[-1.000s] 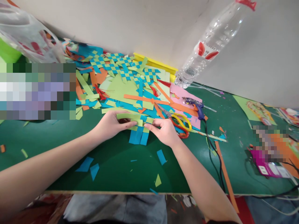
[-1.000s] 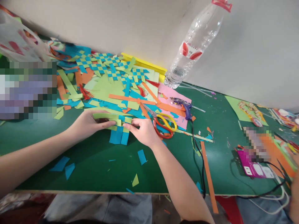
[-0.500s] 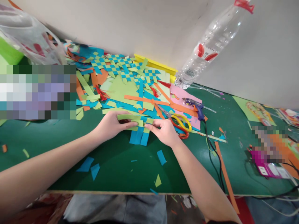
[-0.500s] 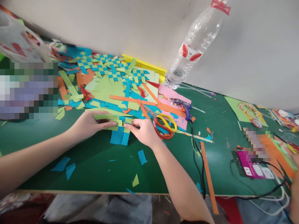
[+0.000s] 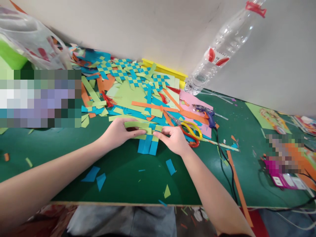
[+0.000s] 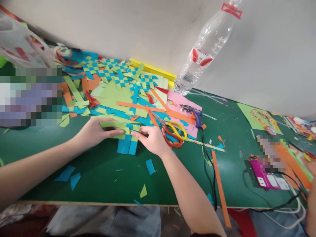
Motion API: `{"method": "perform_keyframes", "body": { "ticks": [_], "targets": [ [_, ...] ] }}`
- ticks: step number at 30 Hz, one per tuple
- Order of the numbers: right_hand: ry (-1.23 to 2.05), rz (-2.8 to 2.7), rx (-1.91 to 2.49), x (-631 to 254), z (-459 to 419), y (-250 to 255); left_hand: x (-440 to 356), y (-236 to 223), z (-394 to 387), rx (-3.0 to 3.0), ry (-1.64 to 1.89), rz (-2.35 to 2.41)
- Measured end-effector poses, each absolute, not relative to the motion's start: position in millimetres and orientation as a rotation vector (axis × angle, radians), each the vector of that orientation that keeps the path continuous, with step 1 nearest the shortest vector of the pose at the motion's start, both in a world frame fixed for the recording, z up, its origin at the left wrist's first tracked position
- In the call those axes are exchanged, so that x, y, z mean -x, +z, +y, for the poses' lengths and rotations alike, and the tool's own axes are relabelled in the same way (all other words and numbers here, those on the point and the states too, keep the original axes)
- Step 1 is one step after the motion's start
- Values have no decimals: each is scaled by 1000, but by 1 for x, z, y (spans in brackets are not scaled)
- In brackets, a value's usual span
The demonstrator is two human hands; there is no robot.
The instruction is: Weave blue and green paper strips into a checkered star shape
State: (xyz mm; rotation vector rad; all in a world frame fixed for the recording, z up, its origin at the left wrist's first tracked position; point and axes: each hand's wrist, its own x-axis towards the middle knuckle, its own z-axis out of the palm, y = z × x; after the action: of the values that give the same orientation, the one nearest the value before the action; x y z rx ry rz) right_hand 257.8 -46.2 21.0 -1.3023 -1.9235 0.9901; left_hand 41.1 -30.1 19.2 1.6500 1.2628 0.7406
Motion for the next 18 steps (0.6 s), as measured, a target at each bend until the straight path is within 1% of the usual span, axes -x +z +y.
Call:
{"method": "perform_keyframes", "body": {
  "ticks": [4, 6, 18],
  "targets": [
    [1017, -1829, 1291, -260, -44, 20, -41, 17, -31, -1389, 789, 1117],
    [1009, -1784, 1278, -262, -43, 20, -41, 15, -31, -1324, 827, 1130],
    [812, -1825, 1237, -258, -46, 24, -39, 18, -30, -1400, 705, 1200]
  ]
}}
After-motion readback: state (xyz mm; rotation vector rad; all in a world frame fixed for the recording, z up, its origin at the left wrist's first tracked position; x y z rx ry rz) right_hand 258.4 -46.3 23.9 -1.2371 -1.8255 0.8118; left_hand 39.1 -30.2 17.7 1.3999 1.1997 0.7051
